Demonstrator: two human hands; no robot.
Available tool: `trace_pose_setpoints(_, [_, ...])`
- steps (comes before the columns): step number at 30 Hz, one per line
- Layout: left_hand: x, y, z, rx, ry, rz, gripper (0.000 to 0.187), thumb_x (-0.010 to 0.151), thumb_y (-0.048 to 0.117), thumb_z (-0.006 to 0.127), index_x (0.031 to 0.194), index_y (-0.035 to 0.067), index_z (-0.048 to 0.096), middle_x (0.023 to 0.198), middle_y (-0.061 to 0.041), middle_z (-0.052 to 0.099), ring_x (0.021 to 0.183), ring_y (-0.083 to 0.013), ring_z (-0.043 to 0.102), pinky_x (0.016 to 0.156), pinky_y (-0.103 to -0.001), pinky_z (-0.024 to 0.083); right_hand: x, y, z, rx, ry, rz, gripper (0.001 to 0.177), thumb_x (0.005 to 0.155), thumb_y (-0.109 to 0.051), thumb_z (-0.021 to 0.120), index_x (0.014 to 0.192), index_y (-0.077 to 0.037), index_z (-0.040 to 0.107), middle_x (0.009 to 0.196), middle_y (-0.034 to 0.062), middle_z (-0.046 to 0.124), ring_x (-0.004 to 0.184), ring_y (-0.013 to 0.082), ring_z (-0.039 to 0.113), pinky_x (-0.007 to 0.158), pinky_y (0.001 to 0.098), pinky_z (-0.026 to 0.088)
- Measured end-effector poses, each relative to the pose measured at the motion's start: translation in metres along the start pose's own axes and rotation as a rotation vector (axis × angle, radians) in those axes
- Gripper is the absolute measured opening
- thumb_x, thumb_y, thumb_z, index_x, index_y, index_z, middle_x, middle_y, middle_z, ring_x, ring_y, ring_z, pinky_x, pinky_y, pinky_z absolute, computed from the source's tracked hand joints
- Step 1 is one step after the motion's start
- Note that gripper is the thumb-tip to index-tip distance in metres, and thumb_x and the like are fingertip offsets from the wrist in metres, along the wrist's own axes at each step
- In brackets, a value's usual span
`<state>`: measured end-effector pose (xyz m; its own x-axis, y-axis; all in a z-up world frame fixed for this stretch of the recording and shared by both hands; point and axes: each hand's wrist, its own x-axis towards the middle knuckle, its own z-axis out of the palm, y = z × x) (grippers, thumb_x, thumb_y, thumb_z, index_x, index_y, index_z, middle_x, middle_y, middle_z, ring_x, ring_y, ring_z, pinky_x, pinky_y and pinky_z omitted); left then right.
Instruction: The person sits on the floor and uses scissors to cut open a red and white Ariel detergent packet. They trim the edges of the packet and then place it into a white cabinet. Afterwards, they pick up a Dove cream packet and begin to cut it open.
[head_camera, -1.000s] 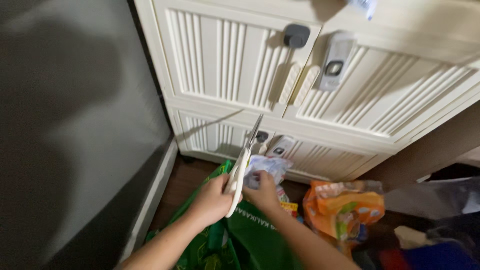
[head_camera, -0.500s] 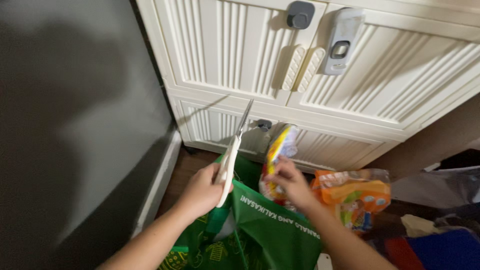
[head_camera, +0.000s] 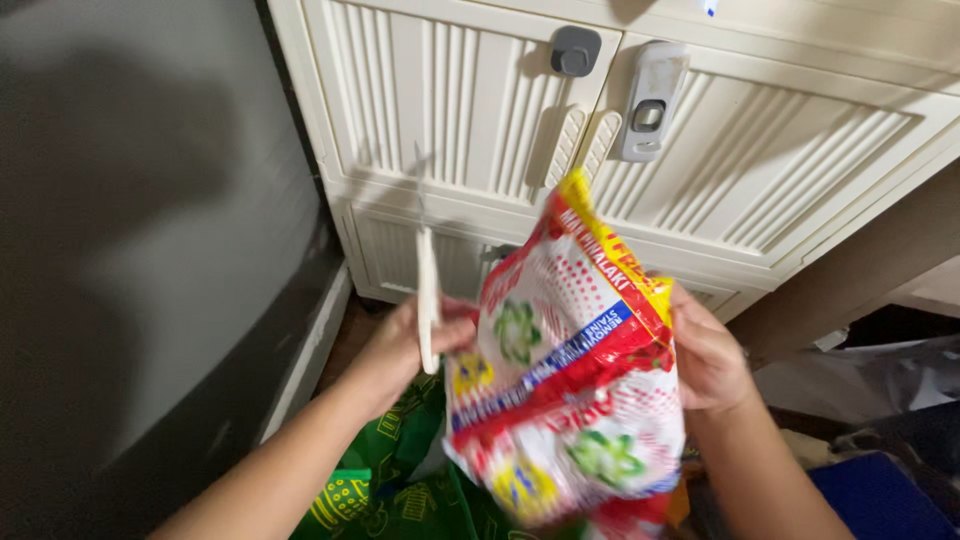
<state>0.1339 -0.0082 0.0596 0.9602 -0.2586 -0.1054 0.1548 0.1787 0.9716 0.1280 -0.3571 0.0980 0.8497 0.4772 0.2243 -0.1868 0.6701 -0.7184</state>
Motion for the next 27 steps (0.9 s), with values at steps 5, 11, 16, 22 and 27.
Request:
trace_pose_setpoints(5, [-0.024, -0.011, 0.017, 0.017, -0.173, -0.22, 0.045, 0.074, 0.015, 0.082, 0.115, 0.006, 0.067, 0.097, -0.006, 0.072, 0.088, -0.0146, 0.069, 0.08, -0.031, 0.057, 0.003, 0.04, -0.055, -0.232, 0.402, 0.129, 0.051, 0.091, -0.023, 0.056, 0.14, -0.006, 0.055, 0.139, 0.0084, 0.065, 0.121, 0.0141, 0.068, 0.101, 0.0267, 0.055])
trace_pose_setpoints(11, [-0.018, -0.027, 0.025, 0.442, 0.0, -0.171, 0.044, 0.072, 0.008, 0.082, 0.111, 0.003, 0.064, 0.095, -0.004, 0.071, 0.082, -0.012, 0.066, 0.074, -0.029, 0.056, -0.02, 0.089, -0.091, -0.924, 0.817, 0.35, 0.023, 0.096, -0.025, 0.064, 0.117, -0.016, 0.059, 0.1, -0.0012, 0.061, 0.079, 0.0114, 0.057, 0.063, 0.0312, 0.048])
trace_pose_setpoints(16, [-0.004, -0.025, 0.023, 0.276, 0.151, -0.061, 0.043, 0.07, 0.005, 0.078, 0.111, 0.005, 0.067, 0.091, -0.004, 0.071, 0.077, -0.0122, 0.067, 0.07, -0.03, 0.056, -0.069, 0.162, -0.015, -0.416, 0.474, 0.24, 0.026, 0.1, -0.021, 0.073, 0.115, -0.003, 0.062, 0.093, 0.0108, 0.063, 0.081, 0.0196, 0.064, 0.07, 0.0327, 0.054])
trace_pose_setpoints(22, [0.006, -0.006, 0.026, 0.06, 0.232, -0.118, 0.033, 0.076, 0.004, 0.076, 0.108, -0.002, 0.067, 0.093, -0.009, 0.074, 0.079, -0.0162, 0.072, 0.072, -0.032, 0.058, -0.062, 0.203, 0.061, 0.485, 0.781, 0.571, 0.055, 0.089, -0.039, 0.065, 0.125, 0.002, 0.059, 0.122, 0.0175, 0.071, 0.122, 0.0286, 0.065, 0.105, 0.0402, 0.05])
trace_pose_setpoints(27, [-0.002, 0.011, 0.027, -0.139, 0.163, -0.12, 0.032, 0.077, 0.002, 0.072, 0.108, -0.004, 0.067, 0.096, -0.013, 0.077, 0.083, -0.0205, 0.075, 0.077, -0.035, 0.061, -0.041, 0.202, 0.065, 0.482, 0.882, 0.221, 0.055, 0.092, -0.041, 0.065, 0.126, 0.0, 0.053, 0.127, 0.013, 0.065, 0.124, 0.0269, 0.062, 0.114, 0.0425, 0.048])
